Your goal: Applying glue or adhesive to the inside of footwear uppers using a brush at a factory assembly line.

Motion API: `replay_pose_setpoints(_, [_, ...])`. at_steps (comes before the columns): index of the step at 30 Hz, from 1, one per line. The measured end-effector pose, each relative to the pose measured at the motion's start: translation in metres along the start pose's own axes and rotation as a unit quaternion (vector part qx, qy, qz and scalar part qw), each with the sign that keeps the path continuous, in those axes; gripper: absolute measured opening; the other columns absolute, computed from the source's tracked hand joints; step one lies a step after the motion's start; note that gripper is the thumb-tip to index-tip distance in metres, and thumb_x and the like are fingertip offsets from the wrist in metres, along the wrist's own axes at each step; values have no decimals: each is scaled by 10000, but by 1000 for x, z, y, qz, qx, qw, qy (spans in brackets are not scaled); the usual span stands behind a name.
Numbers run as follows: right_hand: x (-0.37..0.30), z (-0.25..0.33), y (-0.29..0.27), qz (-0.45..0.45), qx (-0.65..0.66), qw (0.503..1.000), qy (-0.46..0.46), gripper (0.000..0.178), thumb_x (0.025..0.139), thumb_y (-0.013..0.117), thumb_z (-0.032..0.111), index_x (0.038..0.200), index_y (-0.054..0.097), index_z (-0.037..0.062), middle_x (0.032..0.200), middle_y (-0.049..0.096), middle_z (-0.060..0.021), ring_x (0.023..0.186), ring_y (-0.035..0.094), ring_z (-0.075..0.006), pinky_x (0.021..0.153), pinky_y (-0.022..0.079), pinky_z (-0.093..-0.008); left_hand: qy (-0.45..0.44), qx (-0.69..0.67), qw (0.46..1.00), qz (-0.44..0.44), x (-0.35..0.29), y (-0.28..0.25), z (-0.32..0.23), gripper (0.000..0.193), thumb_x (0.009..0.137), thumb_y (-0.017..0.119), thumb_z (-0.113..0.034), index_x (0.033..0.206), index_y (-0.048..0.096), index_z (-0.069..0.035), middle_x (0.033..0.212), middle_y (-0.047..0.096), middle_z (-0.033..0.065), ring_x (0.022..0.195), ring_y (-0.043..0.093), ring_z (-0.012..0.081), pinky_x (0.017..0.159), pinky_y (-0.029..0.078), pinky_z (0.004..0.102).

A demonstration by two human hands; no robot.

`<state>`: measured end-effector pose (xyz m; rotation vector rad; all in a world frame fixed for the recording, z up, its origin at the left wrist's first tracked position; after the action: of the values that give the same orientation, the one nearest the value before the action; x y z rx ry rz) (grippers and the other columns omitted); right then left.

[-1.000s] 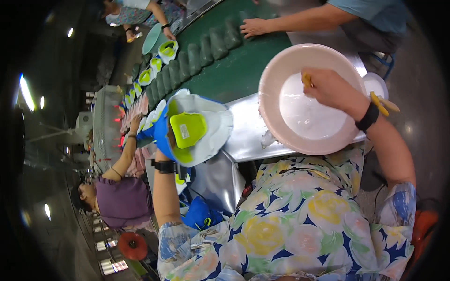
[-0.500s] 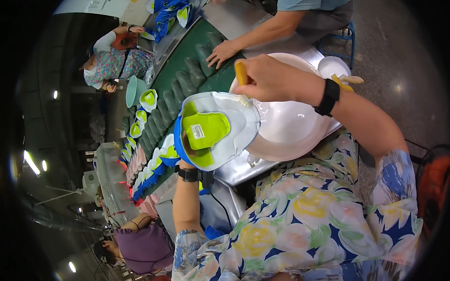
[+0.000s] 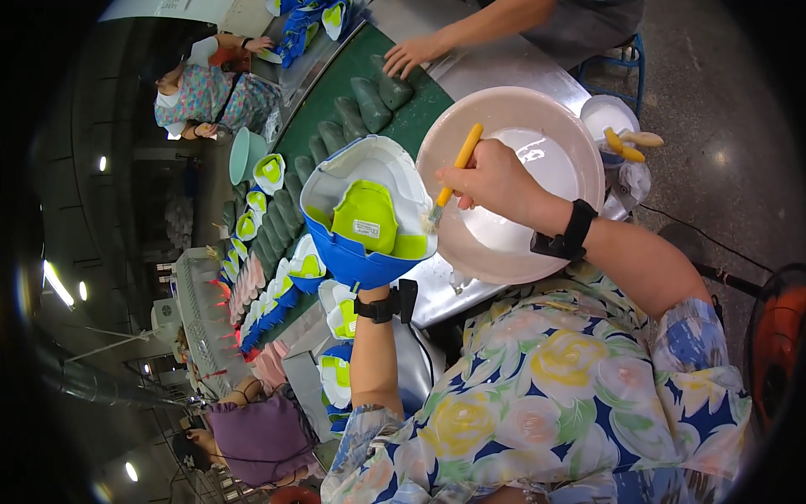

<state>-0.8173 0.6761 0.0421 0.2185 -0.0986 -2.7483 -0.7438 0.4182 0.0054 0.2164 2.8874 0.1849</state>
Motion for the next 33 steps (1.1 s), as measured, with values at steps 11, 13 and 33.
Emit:
replay_pose_setpoints(11, [-26, 49, 2, 13, 16, 976, -218, 178, 859, 738, 137, 910, 653, -10, 810, 686, -81, 700, 668, -158, 637, 512, -259, 28, -210, 977, 22, 16, -4, -4, 466, 992, 533, -271, 1414, 465, -85, 1345, 567, 119, 1134, 602, 238, 1021, 471, 374])
replay_pose_setpoints(13, [-32, 67, -4, 19, -47, 958, -282, 167, 850, 746, 124, 913, 641, 10, 831, 680, -79, 724, 670, -184, 651, 512, -262, 33, -249, 968, 30, 10, 4, 2, 470, 994, 534, -277, 1418, 463, -87, 1348, 565, 118, 1142, 599, 236, 1025, 469, 373])
replay_pose_setpoints(33, [-53, 87, 61, 162, -278, 787, -527, 152, 787, 679, 56, 887, 565, 45, 876, 614, -110, 829, 632, -305, 723, 509, -380, -86, -428, 898, 54, -18, 106, 56, 489, 1044, 434, -353, 1474, 365, -129, 1402, 524, 140, 1237, 566, 282, 1046, 487, 451])
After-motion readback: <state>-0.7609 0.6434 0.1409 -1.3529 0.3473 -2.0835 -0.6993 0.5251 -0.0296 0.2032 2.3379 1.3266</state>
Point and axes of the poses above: each hand's wrist, its own x-axis towards the middle knuckle, its own y-axis out of the palm, z = x × y, the point moved 10 cm from there along x, towards the middle knuckle
